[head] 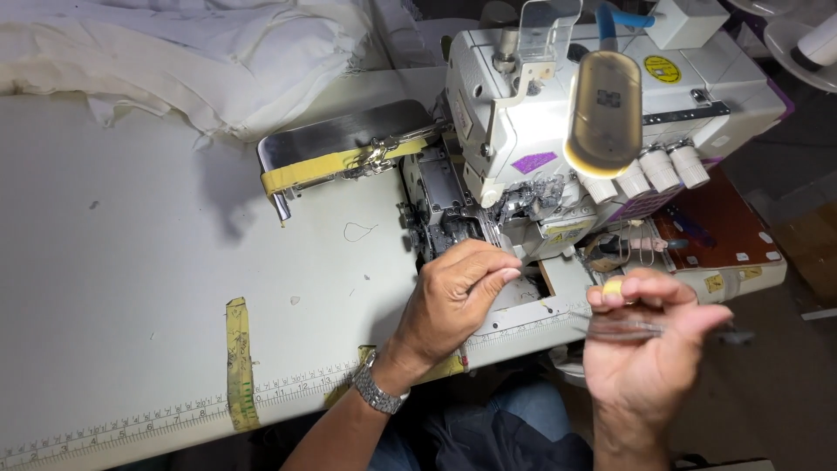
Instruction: Using tweezers to thread and adjust the internal components of an industrial overlock sewing machine.
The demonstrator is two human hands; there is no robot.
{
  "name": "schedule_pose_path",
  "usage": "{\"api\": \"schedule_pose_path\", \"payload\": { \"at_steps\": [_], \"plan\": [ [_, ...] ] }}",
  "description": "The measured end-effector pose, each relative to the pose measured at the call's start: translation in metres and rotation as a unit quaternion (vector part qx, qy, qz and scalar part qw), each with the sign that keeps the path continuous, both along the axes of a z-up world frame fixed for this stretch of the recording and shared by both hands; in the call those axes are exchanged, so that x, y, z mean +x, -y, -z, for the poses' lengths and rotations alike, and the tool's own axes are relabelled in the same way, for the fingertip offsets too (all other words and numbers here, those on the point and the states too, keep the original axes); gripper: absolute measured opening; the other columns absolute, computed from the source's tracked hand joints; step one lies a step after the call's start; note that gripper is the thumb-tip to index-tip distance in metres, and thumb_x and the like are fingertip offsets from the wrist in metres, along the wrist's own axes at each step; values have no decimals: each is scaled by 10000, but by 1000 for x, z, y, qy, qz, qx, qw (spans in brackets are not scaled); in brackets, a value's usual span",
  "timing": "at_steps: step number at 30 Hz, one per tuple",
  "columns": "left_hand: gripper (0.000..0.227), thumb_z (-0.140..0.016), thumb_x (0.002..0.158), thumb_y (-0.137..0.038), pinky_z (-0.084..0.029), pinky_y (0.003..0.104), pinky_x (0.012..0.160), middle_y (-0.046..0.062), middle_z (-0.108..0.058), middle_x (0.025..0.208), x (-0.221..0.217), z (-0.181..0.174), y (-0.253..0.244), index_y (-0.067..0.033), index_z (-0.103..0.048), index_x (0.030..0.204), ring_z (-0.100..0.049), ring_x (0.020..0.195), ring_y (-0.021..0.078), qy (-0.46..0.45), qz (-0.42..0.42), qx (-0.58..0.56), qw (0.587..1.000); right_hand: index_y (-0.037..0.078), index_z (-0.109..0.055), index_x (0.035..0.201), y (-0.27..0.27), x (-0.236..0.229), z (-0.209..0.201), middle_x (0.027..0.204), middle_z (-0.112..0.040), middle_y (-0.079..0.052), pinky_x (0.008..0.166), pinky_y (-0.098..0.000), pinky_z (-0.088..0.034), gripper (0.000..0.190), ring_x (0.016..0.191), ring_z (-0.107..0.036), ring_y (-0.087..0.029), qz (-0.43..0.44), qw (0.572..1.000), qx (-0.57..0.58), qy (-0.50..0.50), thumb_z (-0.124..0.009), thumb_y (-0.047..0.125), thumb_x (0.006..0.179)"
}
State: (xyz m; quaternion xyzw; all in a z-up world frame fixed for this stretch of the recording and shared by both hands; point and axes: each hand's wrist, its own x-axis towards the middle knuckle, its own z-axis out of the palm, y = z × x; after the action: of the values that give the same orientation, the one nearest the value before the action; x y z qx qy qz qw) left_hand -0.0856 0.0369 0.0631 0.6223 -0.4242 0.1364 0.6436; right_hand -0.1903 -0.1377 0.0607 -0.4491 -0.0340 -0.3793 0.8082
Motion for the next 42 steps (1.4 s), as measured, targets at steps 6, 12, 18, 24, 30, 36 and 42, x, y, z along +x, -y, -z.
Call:
{"api": "schedule_pose_path", "payload": {
  "at_steps": [6, 12, 18, 24, 30, 36, 42],
  "plan": [
    [84, -664, 983, -116, -566, 272, 894, 60, -733, 1006, -10, 5, 1, -65, -720, 1020, -701, 963, 166, -169, 36, -33, 984, 93, -667, 848, -24, -8, 14, 710, -606, -80, 605, -233, -519, 819, 653, -609, -164, 112, 966, -225, -63, -362, 847, 940],
    [167, -626, 1016, -146, -580, 226, 727, 121, -747, 1004, -5, 30, 13, -26, -706, 1098, -733, 879, 161, -357, 150, -127, 913, 139, -718, 949, -29, 10, 28, 904, -663, -113, 615, -281, -532, 576, 661, -589, -199, 69, 997, -37, 12, -601, 700, 899],
    [173, -640, 1008, -158, -550, 239, 739, 125, -709, 1006, -7, 33, 17, -15, -705, 1080, -694, 888, 172, -444, 200, -215, 846, -5, -612, 1191, -43, 17, 40, 1320, -566, -221, 898, -421, -660, 237, 878, -701, -272, 10, 994, -110, -4, -668, 160, 1029],
    [157, -641, 1011, -151, -553, 243, 756, 134, -716, 1067, -4, 37, 14, -25, -698, 1088, -702, 906, 175, -455, 209, -222, 837, -1, -631, 1165, -44, 13, 48, 1231, -595, -204, 890, -364, -693, 214, 885, -717, -275, 94, 984, -150, 7, -682, 150, 1022],
    [144, -624, 1026, -130, -550, 237, 794, 111, -713, 1056, -2, 41, 15, -35, -702, 1102, -671, 942, 143, -436, 222, -229, 842, 9, -634, 1160, -48, 23, 52, 1214, -612, -213, 857, -361, -707, 231, 1174, -654, -284, 135, 960, -244, 9, -667, 196, 1028],
    [159, -627, 1030, -160, -532, 242, 777, 55, -699, 873, -3, 32, 11, -27, -703, 1074, -647, 816, 116, -446, 227, -233, 834, -28, -628, 1164, -59, 27, 25, 1203, -671, -283, 1050, -424, -616, 213, 1139, -714, -382, 184, 875, -447, -3, -609, 132, 1024],
    [156, -623, 1041, -160, -542, 259, 801, 74, -705, 1008, 1, 44, 13, -41, -698, 1108, -685, 907, 152, -464, 262, -256, 806, -21, -647, 1177, -55, 26, 40, 1169, -698, -266, 1081, -455, -613, 219, 1120, -728, -369, 255, 870, -422, -24, -601, 155, 1054]
  ]
}}
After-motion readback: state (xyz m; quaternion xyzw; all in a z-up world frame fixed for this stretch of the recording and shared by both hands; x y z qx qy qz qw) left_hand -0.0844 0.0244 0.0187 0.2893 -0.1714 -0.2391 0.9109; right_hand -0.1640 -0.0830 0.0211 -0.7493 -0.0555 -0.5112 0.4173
